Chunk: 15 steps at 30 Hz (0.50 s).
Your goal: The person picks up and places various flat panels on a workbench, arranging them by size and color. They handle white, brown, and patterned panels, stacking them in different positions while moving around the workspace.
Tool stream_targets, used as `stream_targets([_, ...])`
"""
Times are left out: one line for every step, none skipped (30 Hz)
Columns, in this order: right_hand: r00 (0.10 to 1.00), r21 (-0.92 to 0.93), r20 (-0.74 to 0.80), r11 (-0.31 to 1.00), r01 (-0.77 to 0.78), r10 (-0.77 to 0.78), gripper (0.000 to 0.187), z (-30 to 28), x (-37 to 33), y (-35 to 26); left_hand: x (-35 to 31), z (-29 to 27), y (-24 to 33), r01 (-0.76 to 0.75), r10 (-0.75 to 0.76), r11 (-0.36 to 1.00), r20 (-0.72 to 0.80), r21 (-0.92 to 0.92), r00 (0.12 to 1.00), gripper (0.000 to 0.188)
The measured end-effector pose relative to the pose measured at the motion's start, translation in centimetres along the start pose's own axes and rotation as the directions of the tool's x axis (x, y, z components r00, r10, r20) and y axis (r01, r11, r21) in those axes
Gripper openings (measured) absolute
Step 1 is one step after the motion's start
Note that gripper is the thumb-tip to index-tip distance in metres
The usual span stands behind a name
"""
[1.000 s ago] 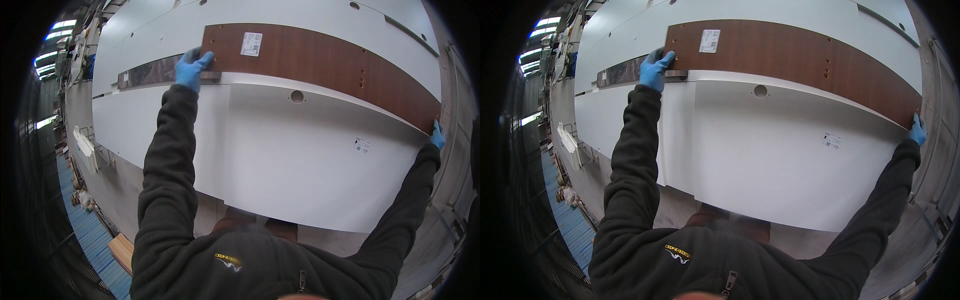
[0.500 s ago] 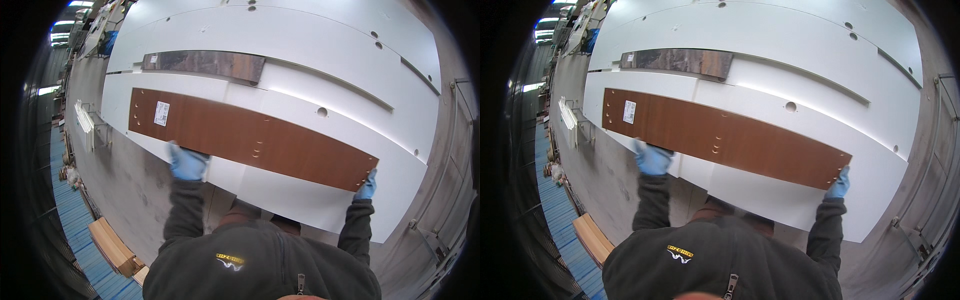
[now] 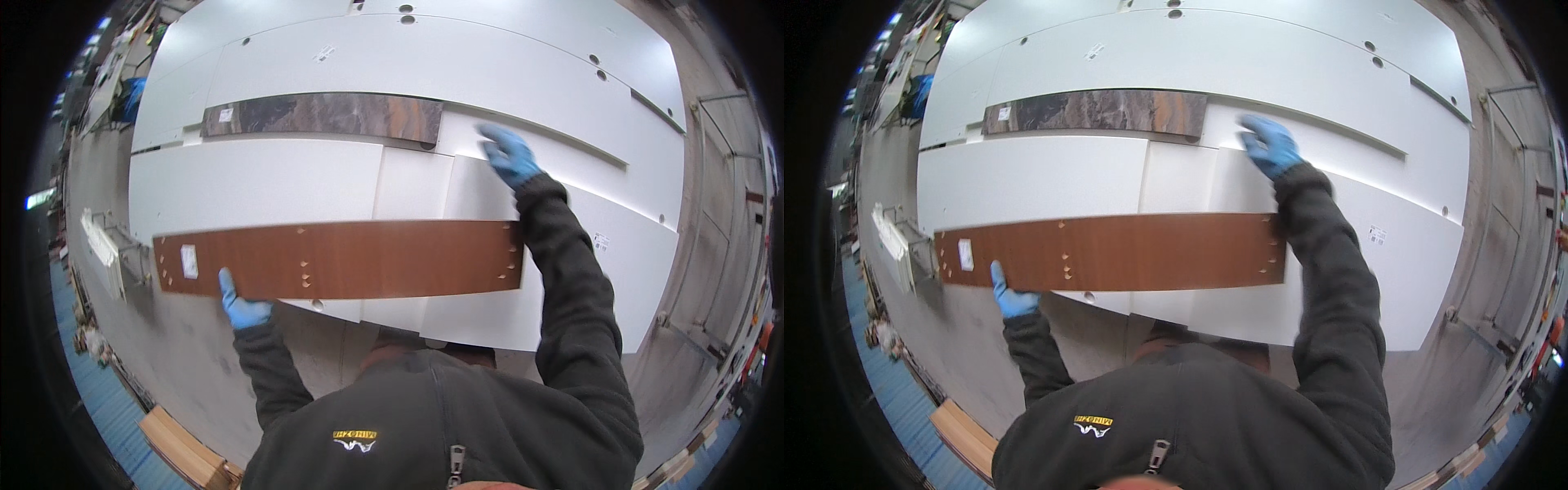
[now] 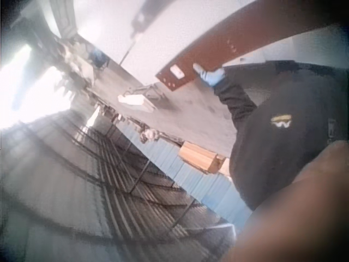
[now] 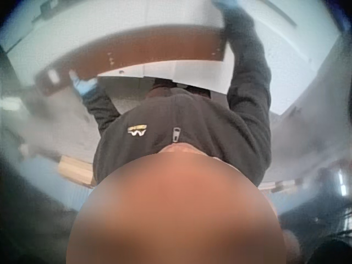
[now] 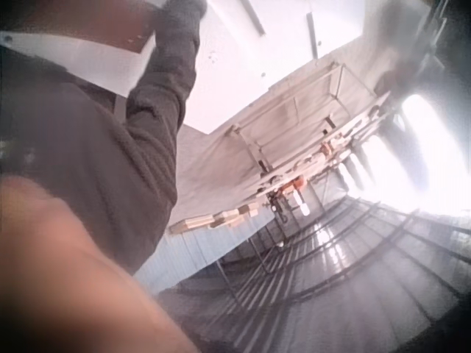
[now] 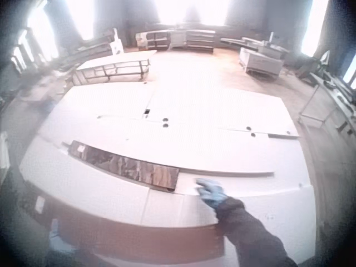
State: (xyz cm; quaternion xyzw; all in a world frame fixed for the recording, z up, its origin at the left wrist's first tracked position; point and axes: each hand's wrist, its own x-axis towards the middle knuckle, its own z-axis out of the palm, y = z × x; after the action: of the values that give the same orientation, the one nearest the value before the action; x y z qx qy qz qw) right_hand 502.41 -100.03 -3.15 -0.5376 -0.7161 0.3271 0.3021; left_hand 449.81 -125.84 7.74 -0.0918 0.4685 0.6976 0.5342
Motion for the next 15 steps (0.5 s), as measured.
stream_targets([0.99, 0.055, 0.14, 0.998, 0.009, -0.016, 0.038, 1.7, 2.4, -0.9, -0.3, -1.1, 1.6, 0.011, -0.01, 0.999, 0.041, -0.03, 0.999, 0.055])
stream_targets([0.971, -0.151, 0.182, 0.971, 0.183, -0.154, 0.044, 3.4, 4.4, -1.8, -0.3, -2.0, 3.0, -0.017, 0.017, 1.0, 0.01, 0.003, 1.0, 0.057])
stream_targets([0.932, -0.347, 0.256, 0.875, 0.337, -0.257, 0.05, 5.1, 6.2, -2.6, -0.7, -3.0, 4.3, -0.039, 0.037, 0.998, 0.044, 0.04, 0.998, 0.059])
stream_targets([0.903, -0.443, 0.364, 0.811, 0.383, -0.228, 0.057, 7.2, 7.5, -3.4, -0.3, -3.7, 5.4, -0.109, 0.113, 0.992, -0.067, 0.061, 0.991, 0.061])
stream_targets([0.867, -0.51, 0.451, 0.736, 0.445, -0.213, 0.065, 8.7, 8.2, -3.9, -0.3, -4.4, 6.2, -0.12, 0.127, 0.987, -0.06, 0.11, 0.99, 0.061])
stream_targets([0.854, -0.542, 0.493, 0.709, 0.451, -0.165, 0.067, 9.7, 8.3, -4.2, -0.5, -5.0, 7.1, -0.127, 0.14, 0.983, -0.1, 0.131, 0.985, 0.062])
stream_targets([0.843, -0.563, 0.518, 0.683, 0.465, -0.147, 0.069, 10.5, 8.3, -4.3, -0.7, -5.4, 7.7, -0.136, 0.157, 0.979, -0.137, 0.152, 0.978, 0.062])
stream_targets([0.821, -0.579, 0.562, 0.662, 0.476, -0.099, 0.071, 10.9, 8.4, -4.1, -0.6, -5.7, 8.0, -0.143, 0.171, 0.979, -0.209, 0.146, 0.963, 0.062])
stream_targets([0.822, -0.588, 0.555, 0.642, 0.493, -0.123, 0.072, 10.9, 8.3, -3.8, -0.5, -5.8, 8.1, -0.14, 0.165, 0.978, -0.165, 0.154, 0.972, 0.062])
stream_targets([0.81, -0.589, 0.574, 0.628, 0.509, -0.119, 0.073, 10.7, 8.0, -3.4, -0.7, -5.8, 8.1, -0.141, 0.165, 0.979, -0.166, 0.148, 0.972, 0.061])
stream_targets([0.798, -0.591, 0.591, 0.608, 0.529, -0.12, 0.074, 10.4, 7.9, -3.0, -1.0, -5.8, 7.9, -0.145, 0.166, 0.979, -0.149, 0.141, 0.975, 0.061])
stream_targets([0.806, -0.553, 0.57, 0.651, 0.52, -0.16, 0.072, 9.9, 7.8, -2.6, -1.3, -5.7, 7.7, -0.154, 0.178, 0.978, -0.181, 0.139, 0.967, 0.06])
stream_targets([0.802, -0.545, 0.566, 0.643, 0.537, -0.191, 0.071, 9.5, 7.7, -2.3, -1.4, -5.4, 7.5, -0.163, 0.188, 0.976, -0.189, 0.143, 0.964, 0.059])
stream_targets([0.798, -0.548, 0.568, 0.632, 0.548, -0.2, 0.069, 9.0, 7.7, -2.2, -1.6, -5.1, 7.4, -0.172, 0.199, 0.975, -0.196, 0.143, 0.96, 0.058])
stream_targets([0.795, -0.529, 0.547, 0.628, 0.57, -0.261, 0.068, 8.4, 7.8, -2.0, -1.9, -4.7, 7.3, -0.156, 0.178, 0.979, -0.181, 0.134, 0.967, 0.057])
